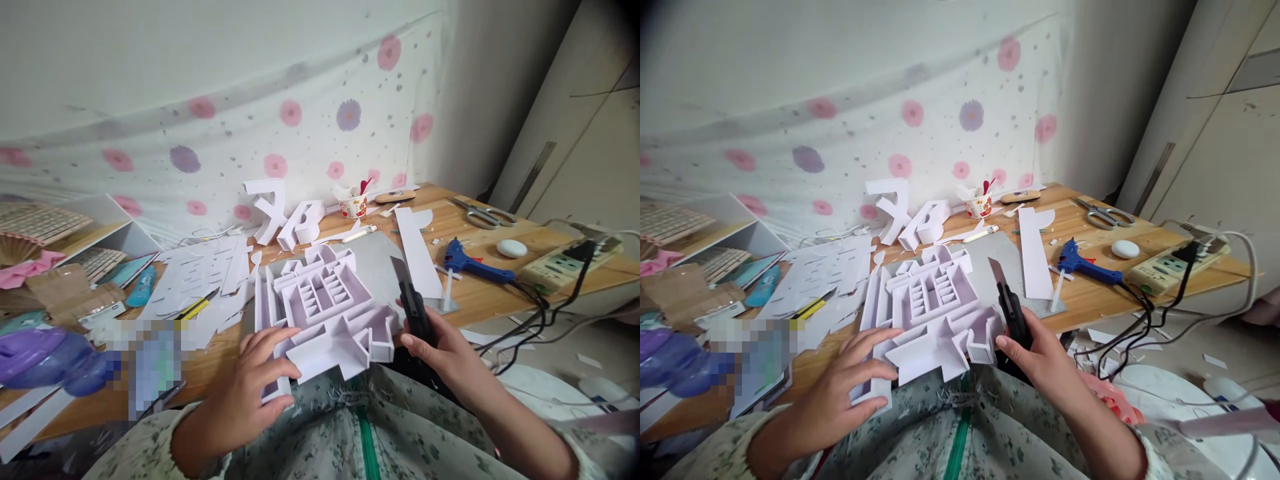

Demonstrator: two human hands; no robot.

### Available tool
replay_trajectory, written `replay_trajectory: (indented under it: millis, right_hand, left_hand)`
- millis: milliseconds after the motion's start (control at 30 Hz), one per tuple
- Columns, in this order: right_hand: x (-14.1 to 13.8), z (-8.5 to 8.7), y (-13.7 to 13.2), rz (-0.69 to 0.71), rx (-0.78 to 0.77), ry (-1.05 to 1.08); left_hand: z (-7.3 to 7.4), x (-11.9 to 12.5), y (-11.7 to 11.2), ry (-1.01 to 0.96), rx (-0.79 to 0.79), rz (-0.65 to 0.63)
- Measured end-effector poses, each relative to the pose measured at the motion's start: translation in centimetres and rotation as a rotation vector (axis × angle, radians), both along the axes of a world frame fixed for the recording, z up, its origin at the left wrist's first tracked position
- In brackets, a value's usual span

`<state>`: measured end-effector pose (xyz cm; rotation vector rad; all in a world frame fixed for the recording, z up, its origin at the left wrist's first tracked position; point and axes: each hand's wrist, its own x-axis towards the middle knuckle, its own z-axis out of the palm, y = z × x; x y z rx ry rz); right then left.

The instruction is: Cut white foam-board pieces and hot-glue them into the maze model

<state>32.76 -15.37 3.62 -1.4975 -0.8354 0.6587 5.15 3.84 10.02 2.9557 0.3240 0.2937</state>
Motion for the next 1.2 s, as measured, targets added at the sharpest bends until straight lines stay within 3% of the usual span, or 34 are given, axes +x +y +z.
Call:
replay_trajectory:
  millis: [133,300,433,500,567,667,767,833,967,1100,1167,1200]
  right_hand:
    - [-0.4,-0.3,-0.3,-0.039,-0.003,0.060]
    - [-0.6,-0.7,1.0,0.019,0.015,0.102]
    - [-0.8,-0.5,1.8,0.054,0.051,0.090]
    - [-1.1,-0.3,1.3,0.045,0.061,0.077]
    - [-1.7,0.1,0.5,0.051,0.061,0.089]
    - [-3.8,0.7,0.0,0.123,0.099,0.062]
    - [-7.0,1.2,1.3,0.193,0.215,-0.146]
    - [-9.2,1.4,2.8,0.239,0.275,-0.261]
    - [-11.7,2.1,4.7,0.365,0.244,-0.360]
    - [-10.1,2.9,4.0,0.500,0.275,-0.488]
    - [-8.1,3.0,3.3,0.440,0.352,-0.631]
    - [-6.9,3.1,3.1,0.346,0.377,-0.722]
  left_hand:
    - [0.9,1.6,1.3,0.079,-0.032,-0.057]
    - [1.9,3.6,5.8,0.177,-0.067,-0.076]
    - [1.7,3.4,8.3,0.183,-0.047,-0.079]
    - [1.3,2.8,7.6,0.052,0.003,-0.048]
    - [0.7,2.5,5.3,-0.186,0.031,0.022]
    - [-0.4,2.7,0.5,-0.484,-0.146,0.096]
    - [-1.5,3.6,-3.6,-0.448,-0.398,0.071]
    - [-2.1,4.0,-5.0,-0.419,-0.494,0.105]
    - [-3.1,3.7,-5.6,-0.488,-0.558,0.350]
    - [-3.2,2.1,-4.7,-0.447,-0.786,0.434]
    - [-2.6,1.1,-3.9,-0.423,-0.879,0.449]
    - [-2.1,0.7,-3.4,-0.400,-0.883,0.454]
